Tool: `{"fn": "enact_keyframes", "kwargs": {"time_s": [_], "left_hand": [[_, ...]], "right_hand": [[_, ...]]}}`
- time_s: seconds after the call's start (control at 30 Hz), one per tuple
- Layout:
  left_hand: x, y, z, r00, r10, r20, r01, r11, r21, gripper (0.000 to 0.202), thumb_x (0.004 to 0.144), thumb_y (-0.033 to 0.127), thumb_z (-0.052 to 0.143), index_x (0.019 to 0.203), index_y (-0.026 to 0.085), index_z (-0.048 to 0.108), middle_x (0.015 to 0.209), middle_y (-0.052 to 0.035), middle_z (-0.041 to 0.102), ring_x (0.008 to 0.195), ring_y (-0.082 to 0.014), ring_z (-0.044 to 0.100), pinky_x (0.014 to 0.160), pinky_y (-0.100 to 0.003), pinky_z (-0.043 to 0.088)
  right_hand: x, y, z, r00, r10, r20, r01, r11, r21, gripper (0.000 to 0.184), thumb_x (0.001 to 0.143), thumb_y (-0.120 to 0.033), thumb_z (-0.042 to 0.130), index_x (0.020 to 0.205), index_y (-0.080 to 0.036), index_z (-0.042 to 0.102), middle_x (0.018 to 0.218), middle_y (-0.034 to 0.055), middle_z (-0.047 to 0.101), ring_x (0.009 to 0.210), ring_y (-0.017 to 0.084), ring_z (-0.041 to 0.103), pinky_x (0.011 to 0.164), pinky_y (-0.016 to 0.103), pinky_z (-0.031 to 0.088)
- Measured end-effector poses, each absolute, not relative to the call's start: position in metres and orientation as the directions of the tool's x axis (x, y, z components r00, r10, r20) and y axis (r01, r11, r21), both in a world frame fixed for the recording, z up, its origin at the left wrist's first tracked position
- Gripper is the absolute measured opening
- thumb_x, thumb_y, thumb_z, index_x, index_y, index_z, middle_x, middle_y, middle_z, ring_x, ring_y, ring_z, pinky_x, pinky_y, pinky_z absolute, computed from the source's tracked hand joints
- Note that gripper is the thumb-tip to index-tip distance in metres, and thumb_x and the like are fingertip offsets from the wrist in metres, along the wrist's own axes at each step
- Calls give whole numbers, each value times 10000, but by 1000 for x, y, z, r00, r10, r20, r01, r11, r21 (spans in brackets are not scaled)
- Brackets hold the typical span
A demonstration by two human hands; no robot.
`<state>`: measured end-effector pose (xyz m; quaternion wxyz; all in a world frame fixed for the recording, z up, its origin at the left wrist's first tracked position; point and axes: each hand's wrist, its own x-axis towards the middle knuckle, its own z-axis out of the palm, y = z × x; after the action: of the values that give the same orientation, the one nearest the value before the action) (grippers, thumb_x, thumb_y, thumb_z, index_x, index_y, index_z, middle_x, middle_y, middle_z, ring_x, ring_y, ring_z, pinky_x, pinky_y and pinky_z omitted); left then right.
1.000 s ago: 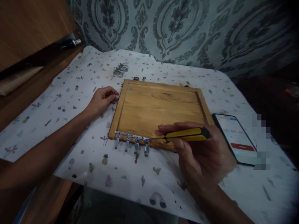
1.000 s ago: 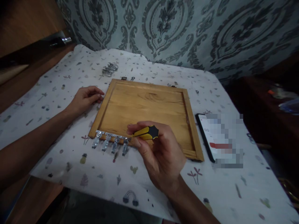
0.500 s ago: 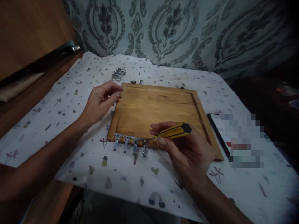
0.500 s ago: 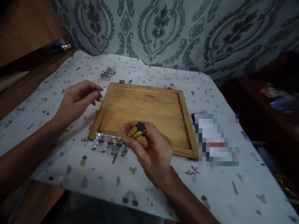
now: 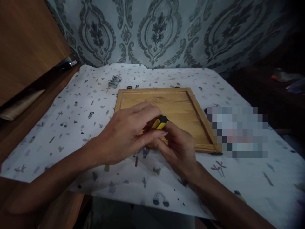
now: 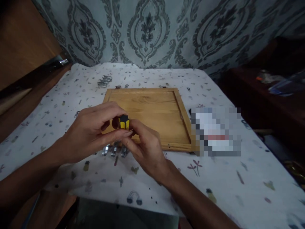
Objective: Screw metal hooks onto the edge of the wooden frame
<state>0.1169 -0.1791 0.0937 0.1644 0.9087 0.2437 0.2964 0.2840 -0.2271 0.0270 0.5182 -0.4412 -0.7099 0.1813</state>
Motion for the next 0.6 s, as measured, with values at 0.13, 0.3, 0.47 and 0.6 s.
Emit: {"fn": "enact_keyframes", "kwargs": {"time_s": [0.13, 0.3, 0.47, 0.6], "left_hand": [[116, -182, 93, 692, 531, 489, 310, -831, 462, 86, 936, 240, 600, 999, 185, 582, 838, -7, 609, 749, -114, 588, 648, -238, 464], [117, -185, 90, 636, 569, 522, 321, -809, 492, 84, 916, 254, 626, 971, 201, 590, 830, -7, 617, 758, -125, 612, 663, -254, 495], [117, -188, 89, 588, 611, 530, 321, -777, 541, 97, 898, 244, 649, 970, 211, 595, 850, -1, 641, 732, -115, 609, 591, -255, 475], [114, -190, 89, 565, 634, 528, 323, -759, 565, 122, 894, 247, 654, 998, 221, 596, 888, -4, 658, 733, -112, 601, 587, -258, 469]], "right_hand": [[289, -223, 26, -173, 824, 540, 364, 563, -742, 100, 937, -308, 611, 927, -212, 585, 772, -8, 667, 662, 147, 637, 587, 259, 516], [301, -219, 21, -377, 849, 371, 400, 510, -761, 109, 925, -257, 590, 1009, -192, 614, 964, 56, 702, 858, 192, 683, 702, 303, 553], [309, -215, 20, -421, 860, 289, 535, 492, -687, 156, 889, -136, 545, 1006, -204, 623, 870, 37, 688, 776, 187, 659, 668, 313, 523], [310, -215, 23, -405, 878, 255, 575, 461, -676, 216, 927, -143, 467, 1057, -212, 625, 780, 20, 665, 690, 175, 629, 645, 314, 503]]}}
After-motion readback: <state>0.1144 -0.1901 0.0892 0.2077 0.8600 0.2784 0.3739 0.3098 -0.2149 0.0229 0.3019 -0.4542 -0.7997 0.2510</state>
